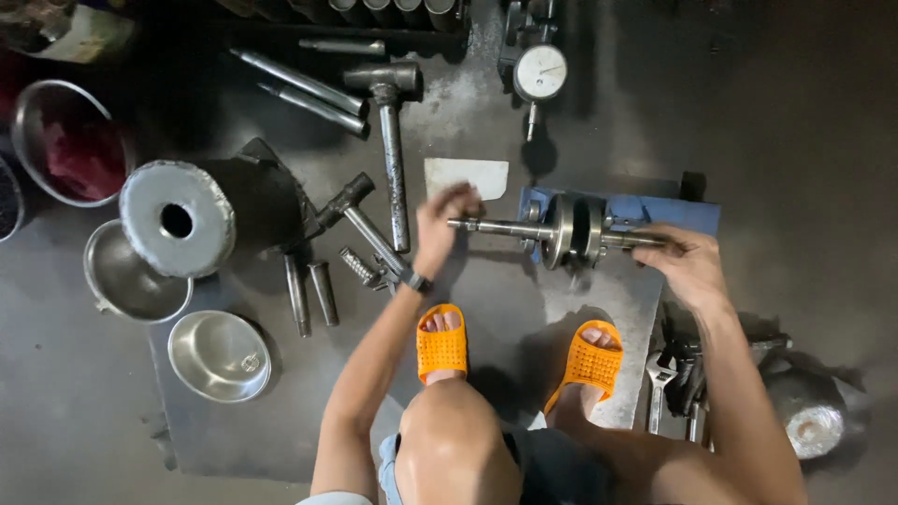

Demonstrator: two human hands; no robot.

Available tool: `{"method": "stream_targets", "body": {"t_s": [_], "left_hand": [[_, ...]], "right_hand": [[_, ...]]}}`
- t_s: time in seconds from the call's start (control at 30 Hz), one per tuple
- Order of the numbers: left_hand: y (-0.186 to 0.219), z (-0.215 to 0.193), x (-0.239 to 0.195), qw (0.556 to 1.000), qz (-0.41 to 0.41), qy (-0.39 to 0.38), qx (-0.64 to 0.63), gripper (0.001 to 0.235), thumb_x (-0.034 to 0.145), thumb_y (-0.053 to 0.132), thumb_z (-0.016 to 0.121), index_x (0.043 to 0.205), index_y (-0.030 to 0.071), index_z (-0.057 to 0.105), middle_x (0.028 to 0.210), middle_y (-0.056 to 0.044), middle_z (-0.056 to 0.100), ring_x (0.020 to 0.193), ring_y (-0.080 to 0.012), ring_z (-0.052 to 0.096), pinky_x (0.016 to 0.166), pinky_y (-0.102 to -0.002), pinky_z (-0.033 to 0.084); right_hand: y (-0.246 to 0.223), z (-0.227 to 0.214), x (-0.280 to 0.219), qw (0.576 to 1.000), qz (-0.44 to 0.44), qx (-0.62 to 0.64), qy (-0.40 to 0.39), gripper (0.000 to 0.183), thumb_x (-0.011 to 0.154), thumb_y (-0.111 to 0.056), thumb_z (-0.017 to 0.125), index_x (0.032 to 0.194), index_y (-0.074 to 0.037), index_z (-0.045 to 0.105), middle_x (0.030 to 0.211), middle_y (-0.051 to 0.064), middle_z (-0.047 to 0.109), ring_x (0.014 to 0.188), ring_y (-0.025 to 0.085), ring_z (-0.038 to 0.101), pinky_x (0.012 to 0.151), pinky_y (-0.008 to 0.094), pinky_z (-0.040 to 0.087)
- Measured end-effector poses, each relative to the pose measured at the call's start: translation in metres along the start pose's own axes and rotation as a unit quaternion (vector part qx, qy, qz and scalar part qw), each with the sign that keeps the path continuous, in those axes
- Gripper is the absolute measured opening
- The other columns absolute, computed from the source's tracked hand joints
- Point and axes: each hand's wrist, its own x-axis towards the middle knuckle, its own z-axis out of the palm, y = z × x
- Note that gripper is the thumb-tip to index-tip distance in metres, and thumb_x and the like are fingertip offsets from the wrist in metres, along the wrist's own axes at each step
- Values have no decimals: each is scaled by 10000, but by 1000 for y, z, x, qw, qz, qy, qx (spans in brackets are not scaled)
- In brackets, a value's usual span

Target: The person secures a crankshaft in a bench vise and uses a dial indicator to measure runout on the journals. They repeatedly rotate the crankshaft, observe the dial indicator, and adjust the setup to take multiple measurements.

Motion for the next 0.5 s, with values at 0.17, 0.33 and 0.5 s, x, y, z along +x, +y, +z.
{"method": "stream_targets", "body": {"t_s": [0.17,0.33,0.5], "left_hand": [[-8,19,105,970,-93,-131,-181,400,944,202,470,1203,-103,454,1102,-319,557,980,-392,603,796,-465,531],[-74,51,192,886,-291,-214,-291,534,885,431,393,1151,-27,463,908,-207,645,761,-284,653,491,-337,540],[-76,67,198,854,-338,-143,-368,258,880,309,517,688,148,455,555,-6,472,440,-128,446,357,-235,228]], "right_hand": [[8,-1,-8,980,-51,189,-24,550,730,-148,647,1239,-2,500,1090,206,589,943,263,584,662,339,505],[43,6,-31,923,23,381,35,775,822,-561,530,1218,97,426,982,185,547,848,210,550,649,223,450],[50,20,-40,935,79,337,78,707,897,-567,317,1117,78,507,953,175,621,804,250,609,629,307,494]]}}
